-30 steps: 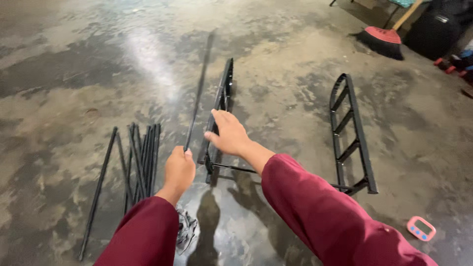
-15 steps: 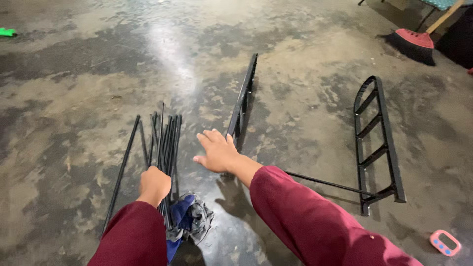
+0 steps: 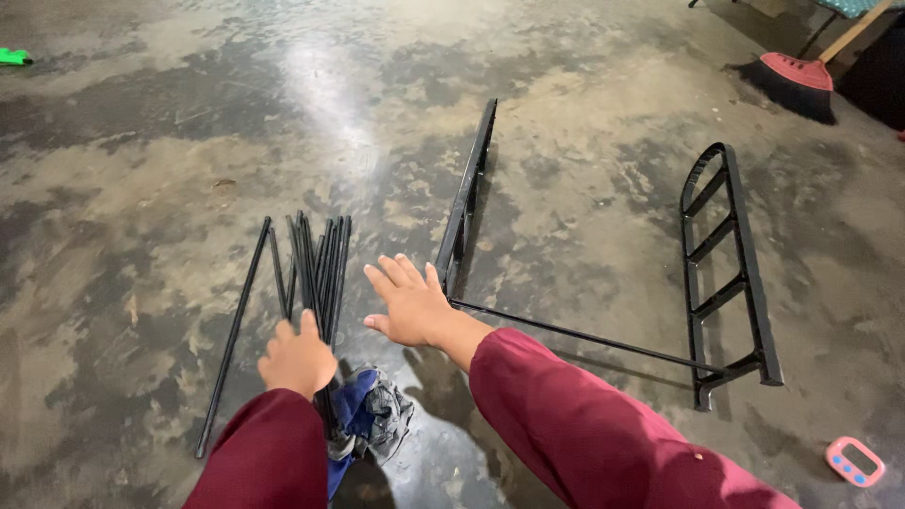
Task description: The person assembles a black metal shoe rack by inserting horizontal rods into slots on two vertical side frames. They repeatedly insert and remove rods to test fit, then continue adding rods to build the structure.
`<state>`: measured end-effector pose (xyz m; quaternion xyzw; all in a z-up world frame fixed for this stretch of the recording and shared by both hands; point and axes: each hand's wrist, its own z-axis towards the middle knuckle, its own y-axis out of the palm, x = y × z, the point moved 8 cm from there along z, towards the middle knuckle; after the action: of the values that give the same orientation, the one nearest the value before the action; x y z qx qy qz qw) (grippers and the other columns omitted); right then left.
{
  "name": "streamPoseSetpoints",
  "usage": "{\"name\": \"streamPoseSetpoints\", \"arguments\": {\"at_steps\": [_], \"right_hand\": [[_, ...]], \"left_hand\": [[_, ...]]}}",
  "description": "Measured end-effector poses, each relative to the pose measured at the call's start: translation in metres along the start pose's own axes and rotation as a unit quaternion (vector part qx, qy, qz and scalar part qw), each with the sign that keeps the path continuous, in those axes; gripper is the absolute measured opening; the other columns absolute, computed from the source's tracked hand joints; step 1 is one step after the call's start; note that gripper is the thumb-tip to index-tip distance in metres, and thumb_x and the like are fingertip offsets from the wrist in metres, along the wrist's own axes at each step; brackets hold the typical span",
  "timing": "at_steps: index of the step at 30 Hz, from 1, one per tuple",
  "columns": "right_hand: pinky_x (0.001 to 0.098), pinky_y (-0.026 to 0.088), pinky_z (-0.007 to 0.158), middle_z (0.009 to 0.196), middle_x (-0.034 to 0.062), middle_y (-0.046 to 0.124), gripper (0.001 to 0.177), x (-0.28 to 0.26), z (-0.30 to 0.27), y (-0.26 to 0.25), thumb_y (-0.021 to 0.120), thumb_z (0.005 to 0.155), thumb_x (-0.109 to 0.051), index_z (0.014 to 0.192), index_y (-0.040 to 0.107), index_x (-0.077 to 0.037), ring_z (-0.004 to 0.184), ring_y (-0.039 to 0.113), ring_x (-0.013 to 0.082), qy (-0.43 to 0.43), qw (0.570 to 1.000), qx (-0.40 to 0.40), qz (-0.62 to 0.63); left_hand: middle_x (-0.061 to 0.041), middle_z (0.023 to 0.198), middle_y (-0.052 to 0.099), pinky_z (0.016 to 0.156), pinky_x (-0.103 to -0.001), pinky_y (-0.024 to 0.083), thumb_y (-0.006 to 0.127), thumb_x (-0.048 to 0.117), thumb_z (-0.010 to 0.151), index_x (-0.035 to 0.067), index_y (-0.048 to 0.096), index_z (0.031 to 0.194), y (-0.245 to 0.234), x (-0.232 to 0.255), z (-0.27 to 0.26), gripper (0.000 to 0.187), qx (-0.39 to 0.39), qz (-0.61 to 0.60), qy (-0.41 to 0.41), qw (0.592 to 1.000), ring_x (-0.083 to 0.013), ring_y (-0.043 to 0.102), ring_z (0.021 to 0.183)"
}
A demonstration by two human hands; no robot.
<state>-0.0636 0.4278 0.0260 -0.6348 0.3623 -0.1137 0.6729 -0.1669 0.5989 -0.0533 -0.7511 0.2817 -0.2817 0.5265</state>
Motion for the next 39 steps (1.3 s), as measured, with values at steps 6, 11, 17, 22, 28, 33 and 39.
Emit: {"name": "streamPoseSetpoints", "arguments": {"at_steps": [6,11,17,22,28,33,39], "right_hand": [[0.0627,0.009,0.121,0.170,0.0112,0.012,0.091,0.028,-0.011,-0.011,0.064,0.093,-0.051,0.162,0.015,-0.018,0.156,0.007,0.0340,0.028,0.999,0.027,-0.006],[0.0615,0.009,0.122,0.171,0.0095,0.012,0.092,0.079,-0.030,-0.013,0.065,0.092,-0.050,0.162,0.015,-0.018,0.158,0.006,0.0320,0.079,0.997,0.024,0.002],[0.0618,0.008,0.123,0.171,0.0082,0.011,0.089,0.147,-0.053,-0.011,0.063,0.095,-0.049,0.162,0.015,-0.017,0.158,0.006,0.0315,0.130,0.991,0.008,-0.013],[0.0606,0.008,0.123,0.171,0.0083,0.010,0.090,0.191,-0.069,-0.013,0.063,0.094,-0.048,0.162,0.014,-0.017,0.158,0.006,0.0308,0.157,0.988,0.006,-0.007],[0.0611,0.008,0.123,0.171,0.0092,0.011,0.089,0.227,-0.091,-0.009,0.064,0.095,-0.047,0.162,0.015,-0.018,0.158,0.007,0.0317,0.170,0.985,0.000,-0.002],[0.0611,0.009,0.123,0.170,0.0113,0.014,0.088,0.247,-0.110,-0.009,0.066,0.093,-0.047,0.161,0.019,-0.018,0.157,0.015,0.0308,0.187,0.982,-0.003,0.024],[0.0612,0.012,0.122,0.168,0.0135,0.016,0.079,0.269,-0.129,-0.004,0.065,0.094,-0.046,0.159,0.027,-0.020,0.153,0.023,0.0340,0.203,0.978,-0.041,0.024]], "left_hand": [[-0.018,0.162,0.030,0.110,-0.060,0.029,0.063,0.045,0.089,0.024,0.032,0.158,-0.019,0.072,-0.014,0.079,0.146,0.022,0.167,0.975,-0.0395,0.034,0.144],[-0.013,0.156,0.040,0.110,-0.059,0.032,0.059,0.043,0.093,0.020,0.039,0.154,-0.009,0.131,-0.014,0.068,0.178,0.005,0.237,0.955,-0.0350,0.042,0.139],[-0.007,0.141,0.059,0.104,-0.058,0.038,0.056,0.040,0.098,0.016,0.050,0.147,0.007,0.192,-0.010,0.055,0.165,-0.050,0.273,0.946,-0.0313,0.059,0.122],[-0.007,0.136,0.063,0.104,-0.060,0.037,0.054,0.041,0.099,0.018,0.048,0.146,0.026,0.230,-0.007,0.053,0.079,-0.042,0.240,0.966,-0.0308,0.061,0.122],[-0.021,0.130,0.062,0.096,-0.055,0.047,0.069,0.032,0.090,0.012,0.042,0.149,0.043,0.253,-0.004,0.069,0.032,-0.115,0.216,0.969,-0.0419,0.060,0.119],[-0.025,0.114,0.072,0.095,-0.049,0.052,0.072,0.032,0.088,0.005,0.053,0.134,0.065,0.265,0.004,0.057,-0.013,-0.185,0.183,0.965,-0.0430,0.067,0.111],[-0.025,0.111,0.073,0.093,-0.047,0.052,0.067,0.029,0.079,0.002,0.060,0.125,0.059,0.303,-0.005,0.053,-0.011,-0.244,0.215,0.946,-0.0425,0.069,0.107]]}}
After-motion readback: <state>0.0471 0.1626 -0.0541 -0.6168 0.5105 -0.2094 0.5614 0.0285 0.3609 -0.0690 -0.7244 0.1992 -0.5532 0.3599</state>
